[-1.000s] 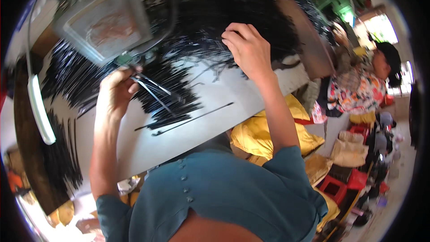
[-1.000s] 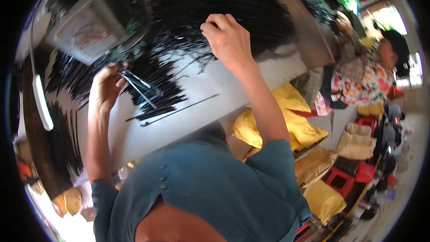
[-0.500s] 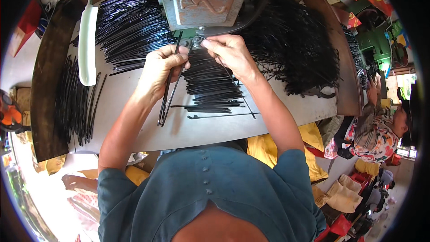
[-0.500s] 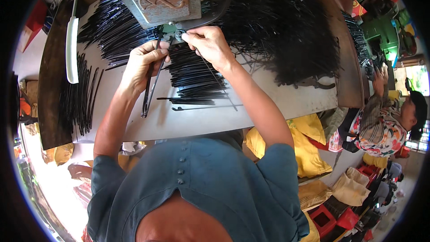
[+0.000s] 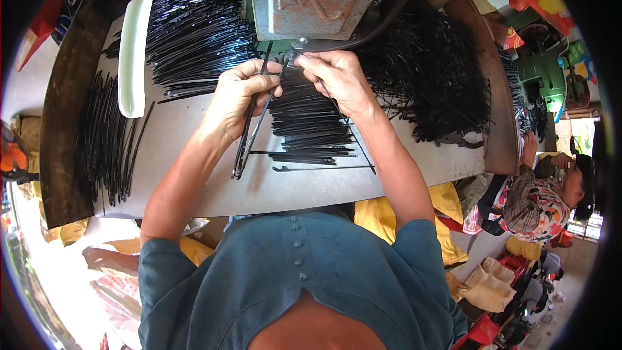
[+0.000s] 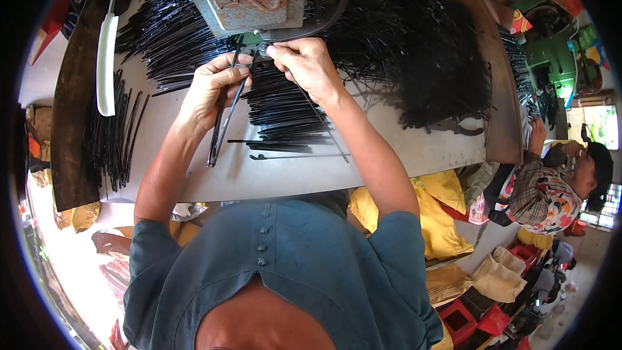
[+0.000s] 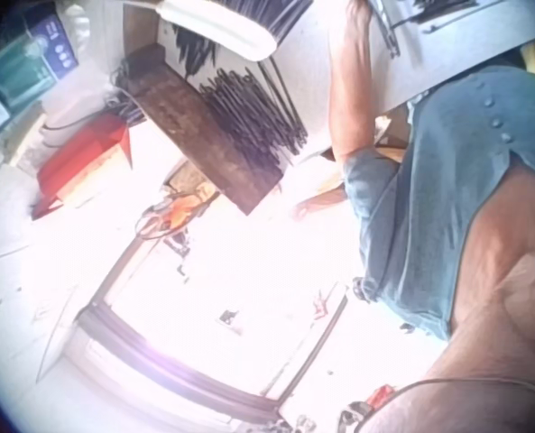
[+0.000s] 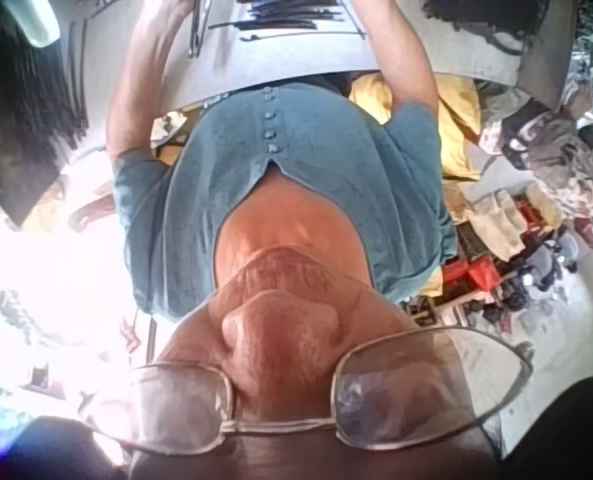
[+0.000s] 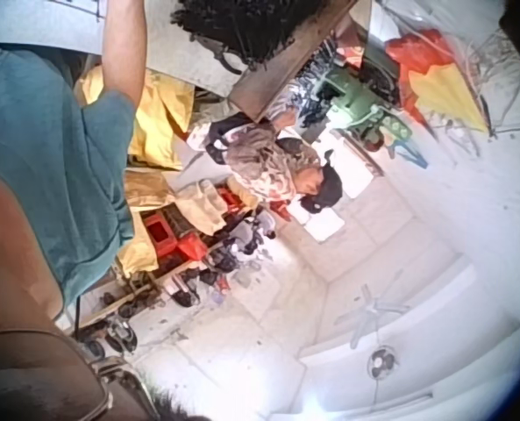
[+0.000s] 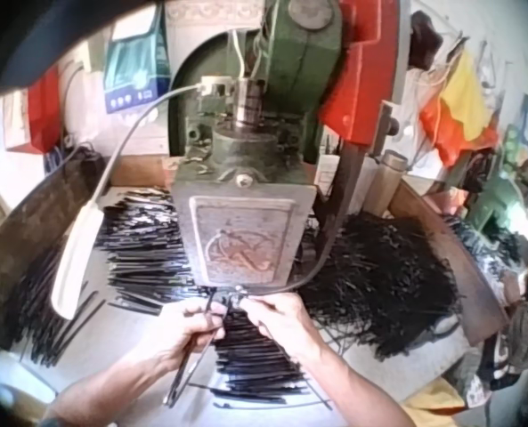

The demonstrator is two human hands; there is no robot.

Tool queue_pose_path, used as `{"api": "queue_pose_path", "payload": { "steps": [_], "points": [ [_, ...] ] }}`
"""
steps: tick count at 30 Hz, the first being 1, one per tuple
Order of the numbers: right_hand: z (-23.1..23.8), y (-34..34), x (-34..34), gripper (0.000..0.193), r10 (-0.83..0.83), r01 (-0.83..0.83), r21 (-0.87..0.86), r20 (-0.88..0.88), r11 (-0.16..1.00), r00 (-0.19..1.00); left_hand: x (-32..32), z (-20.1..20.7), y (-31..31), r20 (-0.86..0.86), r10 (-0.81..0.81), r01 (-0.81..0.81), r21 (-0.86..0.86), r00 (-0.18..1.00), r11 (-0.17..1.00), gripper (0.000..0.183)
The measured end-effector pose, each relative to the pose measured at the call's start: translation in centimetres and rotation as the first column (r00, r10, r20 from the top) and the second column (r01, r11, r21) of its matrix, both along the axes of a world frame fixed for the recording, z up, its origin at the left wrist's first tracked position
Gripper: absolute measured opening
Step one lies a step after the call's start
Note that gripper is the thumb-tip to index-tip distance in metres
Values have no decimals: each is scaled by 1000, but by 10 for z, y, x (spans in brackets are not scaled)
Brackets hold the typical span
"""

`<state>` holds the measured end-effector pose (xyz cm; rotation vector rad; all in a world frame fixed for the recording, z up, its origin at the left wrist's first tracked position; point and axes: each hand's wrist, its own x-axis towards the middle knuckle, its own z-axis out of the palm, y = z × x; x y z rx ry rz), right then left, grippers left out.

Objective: The person inserts black rods into an industrial machine by hand.

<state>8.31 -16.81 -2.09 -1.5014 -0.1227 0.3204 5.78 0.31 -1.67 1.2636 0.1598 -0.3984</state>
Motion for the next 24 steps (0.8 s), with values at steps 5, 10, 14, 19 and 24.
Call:
{"api": "queue_pose_path", "payload": {
  "steps": [5,10,14,19,24],
  "points": [
    [1,-3,-3,20,-20,20,2,12,1000,1000,-1,2,0,2,8,-8,-37,1000,999,16],
    [0,-1,-2,19,-3,3,19,12,1000,1000,0,1,-1,4,1,-1,-36,1000,999,16],
    [-1,1,-2,17,-10,9,14,14,1000,1000,0,-1,-1,-11,6,-7,-47,1000,999,16],
    [0,1,-2,15,-14,14,0,6,1000,1000,1,-3,-2,1,2,-2,-55,1000,999,16],
    [-2,3,-2,15,-14,14,1,2,1000,1000,0,-3,-2,7,4,-3,-48,1000,999,16]
  ]
}}
